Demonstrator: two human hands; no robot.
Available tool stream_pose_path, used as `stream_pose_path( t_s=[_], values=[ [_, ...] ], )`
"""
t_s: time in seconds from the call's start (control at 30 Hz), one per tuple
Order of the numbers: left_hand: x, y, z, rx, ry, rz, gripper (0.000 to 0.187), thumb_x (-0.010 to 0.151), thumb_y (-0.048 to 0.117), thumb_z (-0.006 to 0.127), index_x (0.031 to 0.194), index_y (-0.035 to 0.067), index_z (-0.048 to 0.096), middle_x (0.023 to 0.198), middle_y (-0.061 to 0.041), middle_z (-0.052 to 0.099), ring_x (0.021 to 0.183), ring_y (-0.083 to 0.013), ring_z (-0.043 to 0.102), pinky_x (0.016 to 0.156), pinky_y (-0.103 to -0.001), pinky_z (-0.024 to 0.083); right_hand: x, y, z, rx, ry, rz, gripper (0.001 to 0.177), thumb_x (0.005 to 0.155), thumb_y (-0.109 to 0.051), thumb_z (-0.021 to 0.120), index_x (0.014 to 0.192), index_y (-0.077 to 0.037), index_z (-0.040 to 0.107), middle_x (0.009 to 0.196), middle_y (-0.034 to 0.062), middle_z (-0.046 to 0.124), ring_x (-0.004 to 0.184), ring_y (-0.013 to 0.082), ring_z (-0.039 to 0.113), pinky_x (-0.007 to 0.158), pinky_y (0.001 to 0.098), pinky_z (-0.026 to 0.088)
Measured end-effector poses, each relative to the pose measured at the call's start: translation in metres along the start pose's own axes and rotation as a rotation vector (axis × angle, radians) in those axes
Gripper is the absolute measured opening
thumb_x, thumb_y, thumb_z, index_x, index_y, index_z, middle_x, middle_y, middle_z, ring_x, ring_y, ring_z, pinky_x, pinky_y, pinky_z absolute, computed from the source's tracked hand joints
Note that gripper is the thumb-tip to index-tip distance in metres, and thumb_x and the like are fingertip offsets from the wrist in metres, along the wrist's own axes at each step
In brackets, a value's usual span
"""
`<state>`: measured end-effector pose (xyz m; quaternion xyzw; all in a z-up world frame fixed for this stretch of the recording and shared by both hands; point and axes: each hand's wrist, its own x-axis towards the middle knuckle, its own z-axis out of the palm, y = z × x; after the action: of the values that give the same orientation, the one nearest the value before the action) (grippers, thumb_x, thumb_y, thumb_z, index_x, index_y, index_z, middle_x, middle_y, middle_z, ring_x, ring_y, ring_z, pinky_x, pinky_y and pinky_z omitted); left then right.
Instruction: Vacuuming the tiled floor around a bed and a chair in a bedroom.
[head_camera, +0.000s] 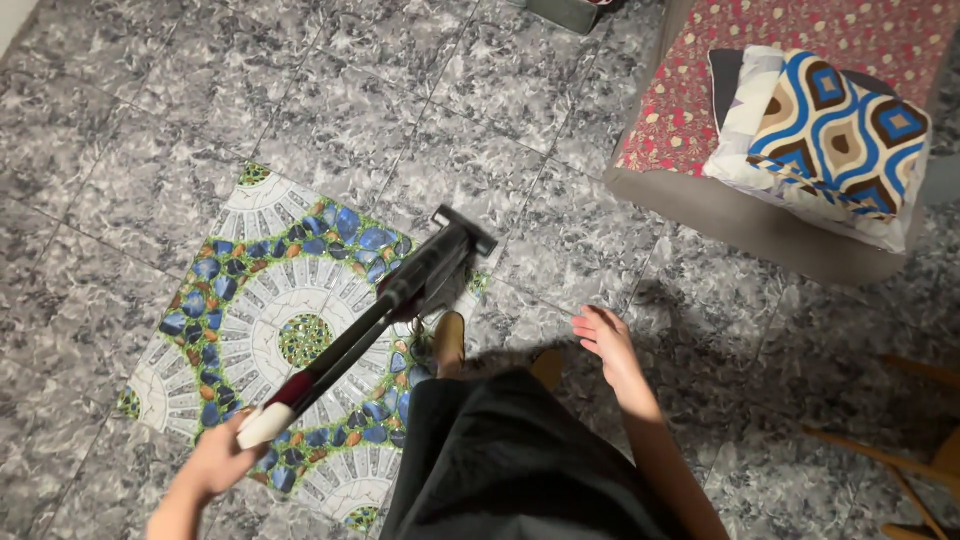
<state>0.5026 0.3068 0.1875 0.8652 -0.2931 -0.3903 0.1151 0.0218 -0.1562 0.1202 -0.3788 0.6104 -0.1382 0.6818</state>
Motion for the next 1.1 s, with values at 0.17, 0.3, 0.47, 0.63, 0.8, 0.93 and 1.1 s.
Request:
stream_pose_path(
  t_s=[0.17,0.3,0.47,0.63,0.8,0.93,1.1],
  values=[
    [0.004,-0.012,-0.051,0.36,0.011,-0.096,0.07,0.067,0.036,0.082,0.133,0.02,0.066,0.104,-0.017,0.081,0.1,-0.0321,0.079,0.094,-0.039,0.061,0.003,0.002,-0.002,0.018,0.042,0.0,0.048,0.094,-0.042,0.065,0.128,-0.009,0.063,0.114,0.0113,0.075,0.102,0.0211,0.07,0.089,0.0389,0.053],
    [0.019,0.024,-0.076,0.382,0.082,-0.101,0.057,0.066,0.034,0.079,0.122,0.021,0.075,0.096,-0.017,0.082,0.094,-0.0323,0.081,0.091,-0.042,0.062,0.013,0.017,-0.011,0.011,0.039,0.01,0.046,0.094,-0.04,0.064,0.128,-0.009,0.064,0.116,0.0111,0.076,0.102,0.0209,0.07,0.09,0.0384,0.053],
    [0.033,0.096,-0.076,0.373,0.181,-0.028,0.054,0.071,0.032,0.078,0.123,0.018,0.074,0.092,-0.02,0.079,0.088,-0.036,0.077,0.084,-0.045,0.061,0.025,0.026,-0.02,0.073,0.051,0.019,0.044,0.096,-0.039,0.064,0.129,-0.009,0.063,0.117,0.0117,0.075,0.103,0.0222,0.07,0.089,0.039,0.053],
    [0.048,0.136,-0.037,0.178,0.197,0.037,0.054,0.071,0.028,0.074,0.123,0.012,0.072,0.089,-0.021,0.079,0.083,-0.0342,0.08,0.082,-0.044,0.062,0.03,0.031,-0.025,0.11,0.087,0.044,0.043,0.096,-0.038,0.062,0.128,-0.01,0.065,0.116,0.0105,0.076,0.102,0.0215,0.072,0.089,0.0382,0.055],
    [0.068,0.178,0.007,0.202,0.249,0.123,0.053,0.074,0.025,0.074,0.125,0.01,0.072,0.094,-0.025,0.077,0.089,-0.0391,0.077,0.085,-0.045,0.06,0.037,0.049,-0.028,0.12,0.105,0.053,0.041,0.095,-0.037,0.064,0.127,-0.012,0.066,0.114,0.0103,0.076,0.1,0.0211,0.071,0.087,0.0386,0.054],
    [0.097,0.19,0.051,0.107,0.209,0.162,0.055,0.075,0.026,0.077,0.125,0.007,0.067,0.093,-0.025,0.076,0.089,-0.0382,0.076,0.082,-0.044,0.06,0.038,0.054,-0.03,0.127,0.125,0.054,0.041,0.093,-0.038,0.067,0.126,-0.012,0.066,0.114,0.0103,0.077,0.099,0.021,0.072,0.086,0.0383,0.054],
    [0.142,0.197,0.132,-0.197,0.189,0.308,0.05,0.074,0.021,0.074,0.121,0.005,0.066,0.088,-0.021,0.077,0.083,-0.0351,0.079,0.075,-0.044,0.06,0.037,0.064,-0.037,0.174,0.172,0.058,0.042,0.092,-0.039,0.069,0.124,-0.013,0.067,0.113,0.0092,0.077,0.098,0.0204,0.072,0.085,0.0378,0.054]
  ],
)
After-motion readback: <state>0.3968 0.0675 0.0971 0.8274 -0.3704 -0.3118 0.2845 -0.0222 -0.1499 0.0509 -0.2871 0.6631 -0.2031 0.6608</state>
